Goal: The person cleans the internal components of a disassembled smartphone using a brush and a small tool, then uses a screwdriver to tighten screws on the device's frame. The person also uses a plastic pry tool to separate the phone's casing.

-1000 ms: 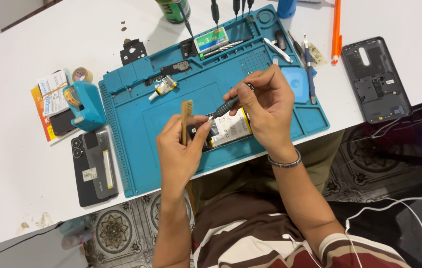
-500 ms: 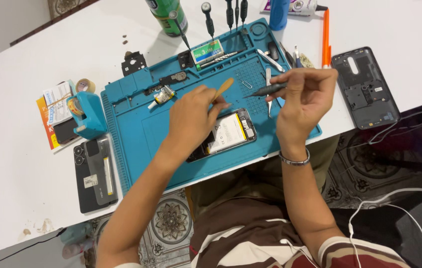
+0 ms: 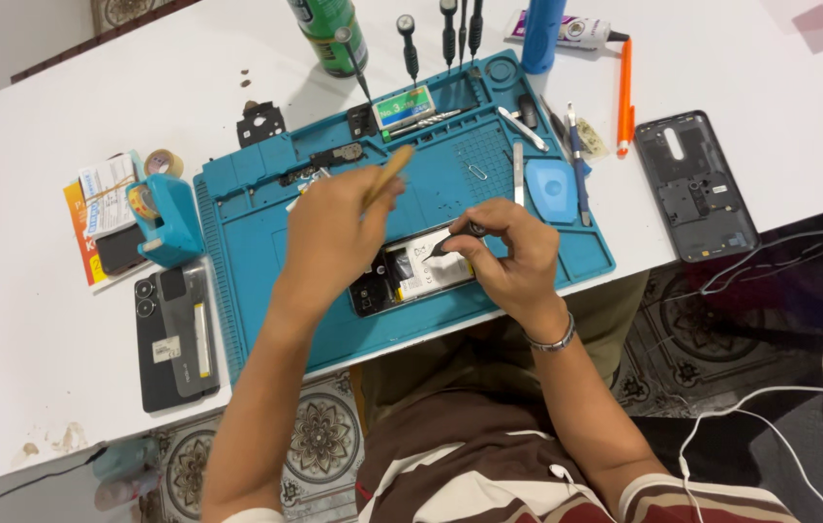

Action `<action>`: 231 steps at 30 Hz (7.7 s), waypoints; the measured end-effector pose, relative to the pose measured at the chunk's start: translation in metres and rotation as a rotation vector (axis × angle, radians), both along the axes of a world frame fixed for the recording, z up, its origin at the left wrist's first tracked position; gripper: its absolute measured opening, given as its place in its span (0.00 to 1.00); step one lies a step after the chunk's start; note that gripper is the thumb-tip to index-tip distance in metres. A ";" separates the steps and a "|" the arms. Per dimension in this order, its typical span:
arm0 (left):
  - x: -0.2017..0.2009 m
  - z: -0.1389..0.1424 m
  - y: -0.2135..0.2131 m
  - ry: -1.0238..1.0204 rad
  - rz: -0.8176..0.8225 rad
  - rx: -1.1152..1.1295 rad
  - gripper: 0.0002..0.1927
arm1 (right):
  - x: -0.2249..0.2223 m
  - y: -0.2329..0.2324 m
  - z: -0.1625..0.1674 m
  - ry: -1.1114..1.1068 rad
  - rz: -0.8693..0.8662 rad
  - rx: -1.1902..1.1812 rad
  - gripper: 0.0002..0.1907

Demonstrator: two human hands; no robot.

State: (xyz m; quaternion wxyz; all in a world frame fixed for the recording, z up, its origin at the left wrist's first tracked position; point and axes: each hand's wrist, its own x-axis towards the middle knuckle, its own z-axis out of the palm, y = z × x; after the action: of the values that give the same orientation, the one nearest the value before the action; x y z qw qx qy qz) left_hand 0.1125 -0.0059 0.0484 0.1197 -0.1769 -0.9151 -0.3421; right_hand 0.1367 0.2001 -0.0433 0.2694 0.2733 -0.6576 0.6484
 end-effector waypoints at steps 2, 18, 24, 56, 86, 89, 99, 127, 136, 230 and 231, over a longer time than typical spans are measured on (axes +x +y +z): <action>0.023 0.003 -0.012 -0.093 0.035 0.144 0.13 | 0.002 -0.003 0.003 0.015 -0.065 0.097 0.16; 0.092 -0.068 -0.033 -0.184 0.312 0.657 0.22 | 0.004 -0.048 0.028 0.068 -0.061 0.232 0.11; 0.094 -0.064 -0.036 -0.181 0.300 0.678 0.22 | 0.005 -0.051 0.037 0.155 -0.144 0.325 0.12; 0.083 -0.067 -0.021 -0.199 0.143 0.948 0.26 | 0.001 -0.073 0.044 0.183 0.116 0.463 0.30; 0.083 -0.094 -0.027 -0.273 0.136 0.915 0.28 | 0.002 -0.066 0.063 0.028 0.068 0.273 0.13; 0.086 -0.101 -0.031 -0.223 0.151 0.942 0.30 | -0.001 -0.067 0.060 -0.042 0.138 0.245 0.16; 0.089 -0.087 -0.030 -0.230 0.142 0.937 0.24 | -0.003 -0.068 0.058 -0.039 0.176 0.250 0.20; 0.089 -0.096 -0.028 -0.139 0.217 0.971 0.19 | -0.002 -0.062 0.011 -0.007 0.040 0.132 0.13; 0.091 -0.082 -0.018 -0.018 0.234 1.093 0.05 | 0.001 -0.063 0.012 -0.015 0.035 0.136 0.14; 0.091 -0.061 -0.011 -0.094 0.293 0.725 0.13 | 0.013 -0.063 0.049 0.072 0.067 0.495 0.29; 0.091 -0.061 -0.011 -0.092 0.287 0.728 0.13 | 0.012 -0.063 0.050 0.074 0.082 0.497 0.29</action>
State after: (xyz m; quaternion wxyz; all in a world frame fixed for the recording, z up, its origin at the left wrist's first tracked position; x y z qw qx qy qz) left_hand 0.2034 -0.0173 -0.0123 0.1801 0.0223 -0.7536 -0.6318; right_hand 0.1492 0.1374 0.0071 0.1912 0.3811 -0.7747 0.4669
